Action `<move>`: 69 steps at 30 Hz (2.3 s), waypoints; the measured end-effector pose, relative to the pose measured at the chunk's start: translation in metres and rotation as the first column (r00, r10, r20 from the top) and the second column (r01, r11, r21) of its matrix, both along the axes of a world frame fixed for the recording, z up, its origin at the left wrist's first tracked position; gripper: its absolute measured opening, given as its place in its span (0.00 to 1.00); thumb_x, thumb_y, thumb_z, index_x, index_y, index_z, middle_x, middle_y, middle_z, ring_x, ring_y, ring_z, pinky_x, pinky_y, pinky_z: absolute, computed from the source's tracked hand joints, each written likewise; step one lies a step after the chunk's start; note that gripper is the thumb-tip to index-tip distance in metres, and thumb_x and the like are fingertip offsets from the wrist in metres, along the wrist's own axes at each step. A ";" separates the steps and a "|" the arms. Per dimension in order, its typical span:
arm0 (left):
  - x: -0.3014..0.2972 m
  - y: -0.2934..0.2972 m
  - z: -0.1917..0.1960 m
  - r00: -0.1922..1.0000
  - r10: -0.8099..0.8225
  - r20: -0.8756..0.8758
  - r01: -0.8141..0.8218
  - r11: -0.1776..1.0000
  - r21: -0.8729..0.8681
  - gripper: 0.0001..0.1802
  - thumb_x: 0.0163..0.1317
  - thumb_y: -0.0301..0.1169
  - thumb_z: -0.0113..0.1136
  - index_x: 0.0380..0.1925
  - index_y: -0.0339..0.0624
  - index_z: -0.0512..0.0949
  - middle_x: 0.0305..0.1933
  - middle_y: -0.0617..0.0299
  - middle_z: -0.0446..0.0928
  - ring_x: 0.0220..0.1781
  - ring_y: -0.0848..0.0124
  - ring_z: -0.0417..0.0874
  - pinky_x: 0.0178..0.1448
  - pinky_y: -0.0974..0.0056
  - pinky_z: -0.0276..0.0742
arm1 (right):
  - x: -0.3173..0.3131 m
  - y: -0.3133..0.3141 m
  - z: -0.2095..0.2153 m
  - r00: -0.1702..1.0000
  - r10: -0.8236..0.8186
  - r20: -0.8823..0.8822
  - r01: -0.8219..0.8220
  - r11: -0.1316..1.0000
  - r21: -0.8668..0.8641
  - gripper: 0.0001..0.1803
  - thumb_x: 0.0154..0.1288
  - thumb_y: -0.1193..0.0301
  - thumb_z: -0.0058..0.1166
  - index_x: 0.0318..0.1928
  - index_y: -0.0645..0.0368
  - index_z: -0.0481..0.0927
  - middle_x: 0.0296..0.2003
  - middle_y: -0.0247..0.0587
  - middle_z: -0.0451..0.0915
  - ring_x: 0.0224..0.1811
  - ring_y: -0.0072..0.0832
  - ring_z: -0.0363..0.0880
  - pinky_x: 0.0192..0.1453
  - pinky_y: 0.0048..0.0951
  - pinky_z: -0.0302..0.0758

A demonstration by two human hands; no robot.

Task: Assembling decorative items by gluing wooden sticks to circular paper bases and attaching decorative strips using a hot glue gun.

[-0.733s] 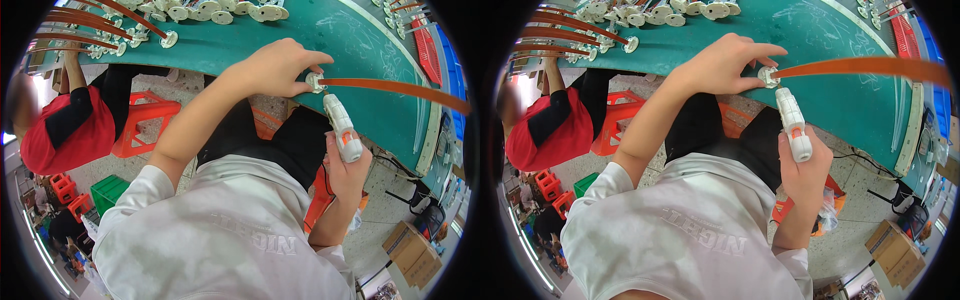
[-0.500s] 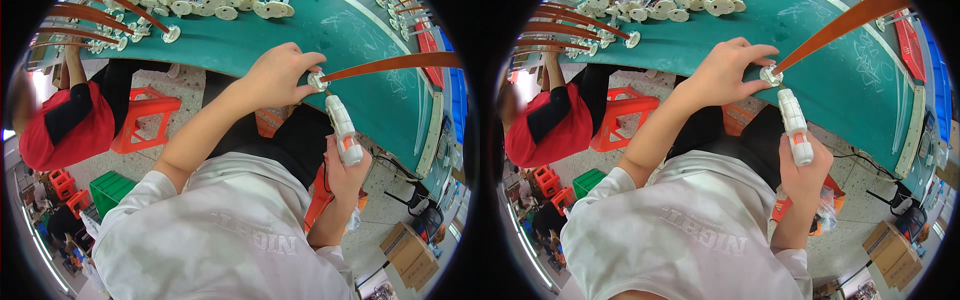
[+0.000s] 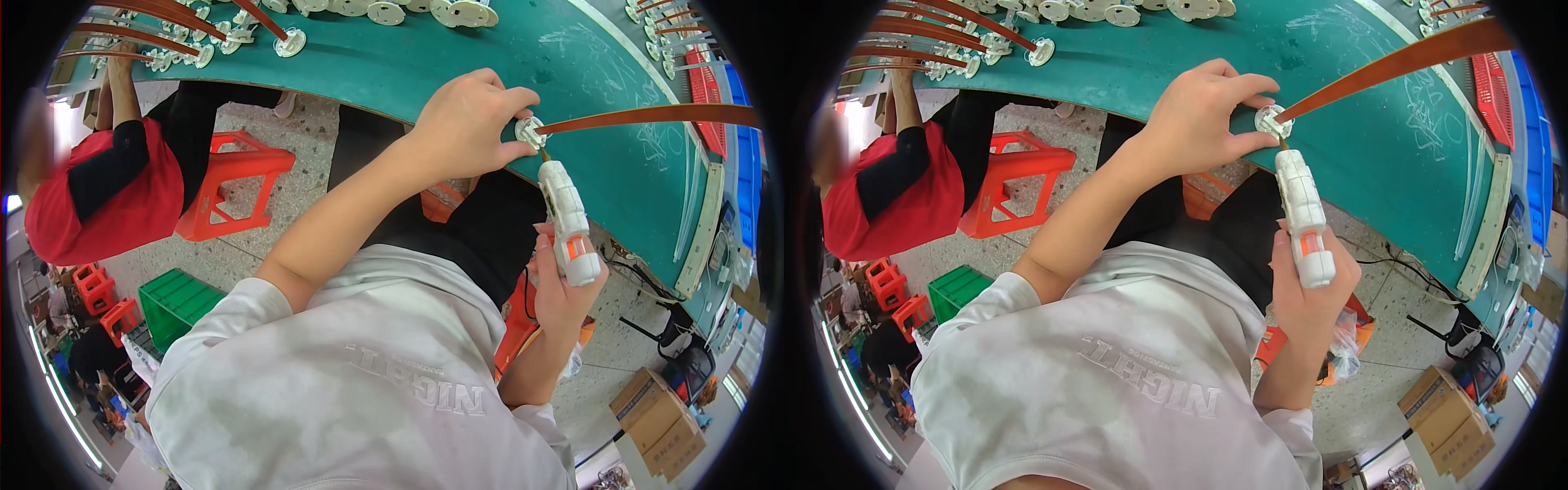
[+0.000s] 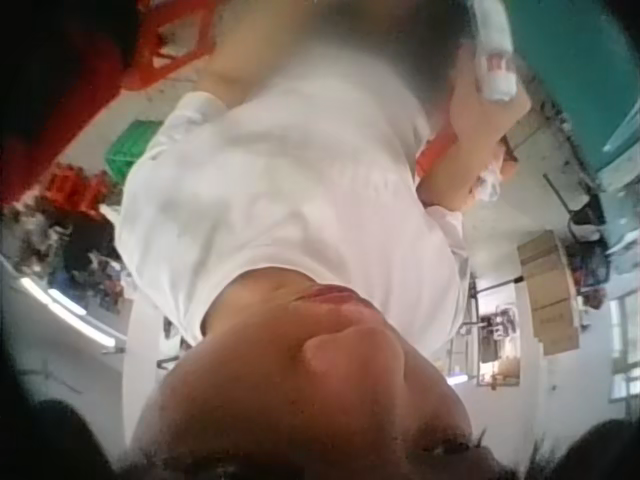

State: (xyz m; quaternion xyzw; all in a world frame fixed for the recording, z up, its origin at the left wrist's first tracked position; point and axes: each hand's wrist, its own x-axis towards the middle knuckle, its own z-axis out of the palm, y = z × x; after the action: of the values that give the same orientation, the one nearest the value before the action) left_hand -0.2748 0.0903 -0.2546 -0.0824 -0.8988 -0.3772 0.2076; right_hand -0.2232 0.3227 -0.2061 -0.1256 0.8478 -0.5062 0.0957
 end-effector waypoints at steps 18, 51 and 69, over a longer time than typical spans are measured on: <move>0.000 -0.002 0.000 1.000 -0.009 0.003 0.009 1.000 -0.025 0.28 0.44 0.37 0.80 0.47 0.43 0.84 0.39 0.66 0.89 0.40 0.66 0.81 0.46 0.61 0.81 | 0.000 -0.008 -0.013 0.996 -0.091 0.004 0.091 0.996 0.016 0.09 0.68 0.78 0.60 0.44 0.74 0.83 0.34 0.49 0.88 0.24 0.20 0.83 0.27 0.21 0.80; -0.002 -0.002 -0.002 0.999 -0.013 -0.051 0.012 1.000 -0.015 0.20 0.44 0.39 0.80 0.36 0.44 0.85 0.26 0.64 0.82 0.39 0.62 0.83 0.42 0.58 0.81 | 0.002 -0.016 -0.012 0.976 -0.059 -0.208 0.103 0.973 0.208 0.10 0.68 0.74 0.62 0.41 0.72 0.84 0.24 0.38 0.84 0.21 0.17 0.81 0.25 0.20 0.76; -0.002 -0.004 0.000 1.000 -0.017 0.004 0.017 0.999 -0.046 0.23 0.44 0.35 0.80 0.42 0.44 0.85 0.37 0.66 0.88 0.40 0.67 0.82 0.45 0.62 0.81 | 0.000 -0.021 -0.009 0.979 -0.107 -0.175 0.140 0.972 0.188 0.09 0.68 0.73 0.63 0.35 0.70 0.84 0.20 0.37 0.82 0.19 0.18 0.81 0.24 0.21 0.74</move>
State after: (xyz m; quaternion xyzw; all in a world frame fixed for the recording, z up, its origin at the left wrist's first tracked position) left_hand -0.2772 0.0859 -0.2544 -0.0940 -0.9068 -0.3585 0.2011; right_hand -0.2234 0.3020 -0.2154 -0.1033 0.9055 -0.4116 0.0063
